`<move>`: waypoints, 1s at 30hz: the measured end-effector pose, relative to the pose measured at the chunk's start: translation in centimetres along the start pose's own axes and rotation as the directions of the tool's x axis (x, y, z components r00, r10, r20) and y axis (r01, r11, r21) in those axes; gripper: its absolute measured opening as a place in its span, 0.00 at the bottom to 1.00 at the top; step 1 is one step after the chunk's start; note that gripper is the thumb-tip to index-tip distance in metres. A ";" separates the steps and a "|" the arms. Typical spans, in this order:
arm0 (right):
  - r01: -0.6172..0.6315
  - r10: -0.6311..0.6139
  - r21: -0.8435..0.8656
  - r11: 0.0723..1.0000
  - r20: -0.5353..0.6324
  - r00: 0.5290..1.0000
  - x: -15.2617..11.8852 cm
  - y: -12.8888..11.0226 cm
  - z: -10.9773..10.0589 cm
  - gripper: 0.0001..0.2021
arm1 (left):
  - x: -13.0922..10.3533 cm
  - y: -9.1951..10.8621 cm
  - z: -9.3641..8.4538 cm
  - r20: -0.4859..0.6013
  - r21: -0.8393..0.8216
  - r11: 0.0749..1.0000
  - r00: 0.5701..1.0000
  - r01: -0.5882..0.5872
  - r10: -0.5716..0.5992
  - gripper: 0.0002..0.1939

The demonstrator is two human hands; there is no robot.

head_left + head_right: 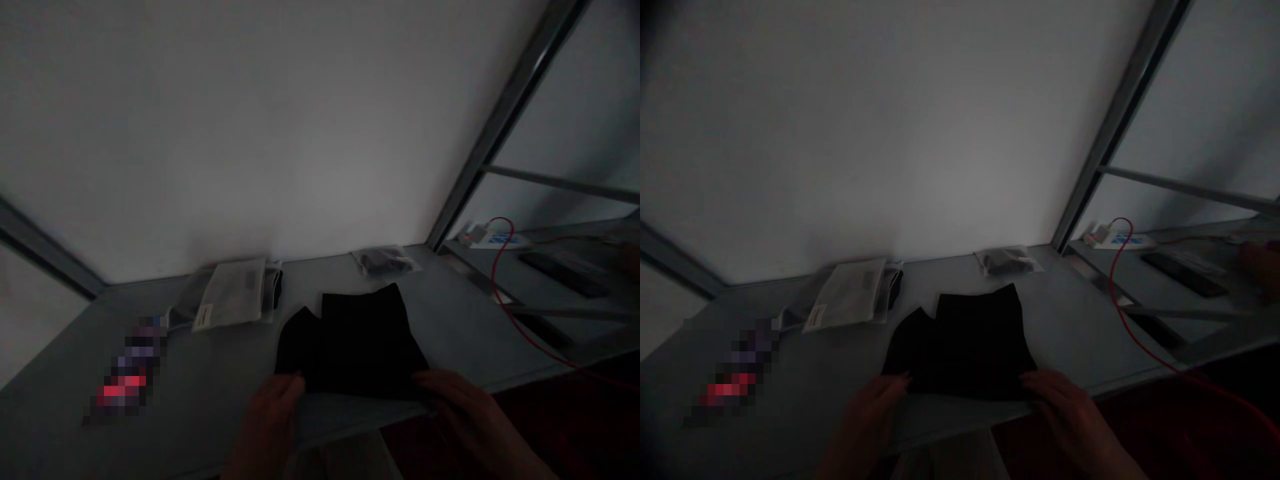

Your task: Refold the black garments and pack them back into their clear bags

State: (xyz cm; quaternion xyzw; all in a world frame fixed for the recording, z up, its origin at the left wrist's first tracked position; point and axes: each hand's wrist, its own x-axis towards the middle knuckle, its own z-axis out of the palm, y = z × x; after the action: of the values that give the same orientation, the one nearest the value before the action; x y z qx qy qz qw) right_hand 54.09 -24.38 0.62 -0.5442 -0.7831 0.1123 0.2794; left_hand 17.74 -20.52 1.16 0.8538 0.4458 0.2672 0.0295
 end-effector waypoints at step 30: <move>-0.383 0.257 -0.529 0.757 -0.298 0.919 10.0 -2.9 2.4 0.29 | 4.7 -0.3 0.1 0.082 0.239 0.929 0.947 0.283 -0.310 0.07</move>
State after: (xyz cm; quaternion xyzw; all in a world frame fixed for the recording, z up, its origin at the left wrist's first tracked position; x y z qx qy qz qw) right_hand 47.97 -16.00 3.19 -0.7379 -0.6409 -0.1413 0.1575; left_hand 19.77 -16.67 2.99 0.7886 0.5946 0.1566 -0.0009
